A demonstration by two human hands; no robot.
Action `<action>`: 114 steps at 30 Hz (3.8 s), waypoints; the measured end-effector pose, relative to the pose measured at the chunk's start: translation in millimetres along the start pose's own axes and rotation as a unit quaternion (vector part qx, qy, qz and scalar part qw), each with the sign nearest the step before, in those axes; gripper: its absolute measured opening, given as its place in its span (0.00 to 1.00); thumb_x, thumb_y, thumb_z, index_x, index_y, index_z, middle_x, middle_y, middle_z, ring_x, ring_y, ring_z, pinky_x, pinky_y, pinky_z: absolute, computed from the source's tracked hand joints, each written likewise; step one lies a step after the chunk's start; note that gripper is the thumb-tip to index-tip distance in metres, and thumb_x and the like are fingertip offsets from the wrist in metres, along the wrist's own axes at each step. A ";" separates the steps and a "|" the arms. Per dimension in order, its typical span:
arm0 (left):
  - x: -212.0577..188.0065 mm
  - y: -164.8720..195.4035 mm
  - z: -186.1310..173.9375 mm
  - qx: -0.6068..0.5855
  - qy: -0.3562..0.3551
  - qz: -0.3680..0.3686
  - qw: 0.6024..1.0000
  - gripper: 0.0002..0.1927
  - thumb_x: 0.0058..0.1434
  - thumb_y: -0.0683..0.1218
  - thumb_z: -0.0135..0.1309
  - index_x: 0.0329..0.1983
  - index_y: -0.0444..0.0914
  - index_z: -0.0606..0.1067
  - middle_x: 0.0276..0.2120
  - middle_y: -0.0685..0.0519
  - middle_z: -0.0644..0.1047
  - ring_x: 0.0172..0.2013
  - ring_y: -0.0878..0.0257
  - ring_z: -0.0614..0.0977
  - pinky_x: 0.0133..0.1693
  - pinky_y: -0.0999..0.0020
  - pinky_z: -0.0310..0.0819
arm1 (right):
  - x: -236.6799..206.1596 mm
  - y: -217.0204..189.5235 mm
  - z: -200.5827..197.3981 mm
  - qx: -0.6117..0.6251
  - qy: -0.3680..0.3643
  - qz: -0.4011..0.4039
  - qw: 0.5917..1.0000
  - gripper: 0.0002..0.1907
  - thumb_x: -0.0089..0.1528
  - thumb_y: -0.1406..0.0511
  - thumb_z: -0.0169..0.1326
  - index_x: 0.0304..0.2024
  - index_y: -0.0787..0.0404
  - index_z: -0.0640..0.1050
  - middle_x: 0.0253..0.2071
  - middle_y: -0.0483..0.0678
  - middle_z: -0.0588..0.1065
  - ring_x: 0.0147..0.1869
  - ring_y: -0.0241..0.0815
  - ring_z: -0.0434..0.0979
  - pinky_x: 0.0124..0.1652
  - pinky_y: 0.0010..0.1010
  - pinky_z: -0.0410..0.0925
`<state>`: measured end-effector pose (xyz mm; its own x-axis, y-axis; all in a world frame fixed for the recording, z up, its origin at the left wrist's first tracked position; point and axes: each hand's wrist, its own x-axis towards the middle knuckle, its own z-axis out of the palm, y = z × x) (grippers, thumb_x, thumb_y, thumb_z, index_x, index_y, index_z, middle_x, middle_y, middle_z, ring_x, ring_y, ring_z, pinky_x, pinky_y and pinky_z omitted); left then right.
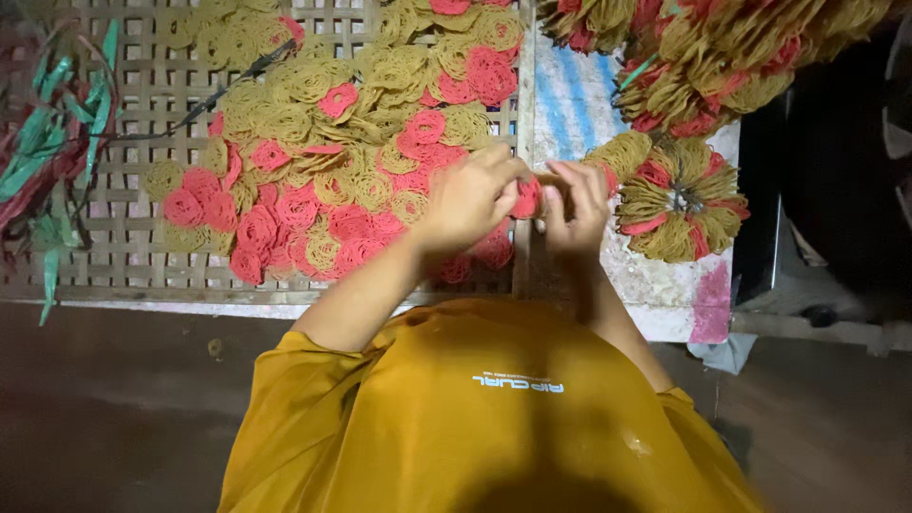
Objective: The person repeatedly picks up small coiled circles in red and tan, threads a thin wire through their centers, and adds them to a growing bundle held in the other hand. The person occasionally adjusts the bundle and continues adding more circles until the clip ends.
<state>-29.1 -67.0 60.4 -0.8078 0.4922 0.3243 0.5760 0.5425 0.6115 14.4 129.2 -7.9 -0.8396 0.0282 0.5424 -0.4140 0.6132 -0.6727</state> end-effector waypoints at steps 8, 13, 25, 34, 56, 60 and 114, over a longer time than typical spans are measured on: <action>0.3 -61.1 5.9 -0.114 0.084 -0.093 0.986 0.19 0.63 0.41 0.55 0.59 0.41 0.75 0.45 0.46 0.78 0.47 0.48 0.81 0.49 0.54 0.76 | -8.7 25.2 38.5 0.218 -0.061 0.144 0.963 0.05 0.69 0.73 0.53 0.43 0.69 0.80 0.40 0.49 0.80 0.45 0.36 0.79 0.48 0.27 0.72; 15.2 -160.3 -26.1 0.196 0.143 -0.145 0.959 0.25 0.54 0.37 0.52 0.58 0.38 0.73 0.56 0.42 0.76 0.56 0.44 0.75 0.55 0.49 0.69 | -23.7 24.5 46.7 0.280 -0.026 0.242 0.929 0.05 0.69 0.71 0.55 0.43 0.68 0.80 0.39 0.46 0.80 0.44 0.32 0.78 0.47 0.25 0.70; 4.7 -145.8 -6.5 -0.444 0.047 -0.342 0.827 0.14 0.71 0.48 0.50 0.57 0.42 0.78 0.46 0.51 0.82 0.44 0.57 0.84 0.49 0.59 0.78 | -0.2 -8.6 48.5 0.092 -0.014 0.026 0.995 0.03 0.66 0.72 0.58 0.39 0.68 0.80 0.41 0.51 0.80 0.46 0.40 0.78 0.50 0.31 0.69; -51.5 -123.1 10.9 0.034 -0.027 -0.282 0.958 0.15 0.71 0.47 0.50 0.55 0.37 0.78 0.37 0.41 0.83 0.41 0.49 0.85 0.46 0.55 0.77 | -4.0 -27.9 57.9 0.144 -0.038 0.196 0.969 0.04 0.66 0.71 0.58 0.37 0.67 0.80 0.31 0.48 0.76 0.35 0.36 0.73 0.39 0.28 0.67; -52.7 -107.9 52.0 -0.524 0.010 -0.290 0.801 0.20 0.74 0.45 0.44 0.67 0.38 0.71 0.53 0.52 0.80 0.50 0.65 0.81 0.54 0.61 0.79 | -0.1 -41.8 55.6 -0.085 -0.031 -0.010 0.996 0.04 0.63 0.67 0.63 0.36 0.59 0.80 0.35 0.49 0.77 0.42 0.49 0.76 0.51 0.39 0.59; -55.3 -95.9 46.0 -0.448 -0.029 -0.280 0.848 0.20 0.74 0.43 0.44 0.67 0.38 0.71 0.48 0.49 0.80 0.44 0.65 0.77 0.47 0.65 0.75 | -1.3 -41.0 57.2 -0.106 -0.020 -0.017 0.994 0.04 0.63 0.67 0.63 0.36 0.60 0.80 0.35 0.49 0.78 0.42 0.49 0.76 0.51 0.38 0.59; -37.1 -133.8 48.7 -0.454 -0.008 -0.287 0.843 0.16 0.74 0.49 0.43 0.54 0.36 0.77 0.38 0.57 0.83 0.39 0.68 0.85 0.43 0.70 0.81 | -3.3 -30.1 56.1 0.026 0.019 0.068 0.997 0.04 0.61 0.70 0.64 0.33 0.63 0.80 0.30 0.49 0.77 0.34 0.44 0.75 0.42 0.35 0.64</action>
<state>-70.2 -124.7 -68.6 -0.9153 0.3386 -0.2183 -0.2485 -0.0481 0.9674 9.9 66.4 -17.7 -0.8758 0.1381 0.4624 -0.3157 0.5606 -0.7655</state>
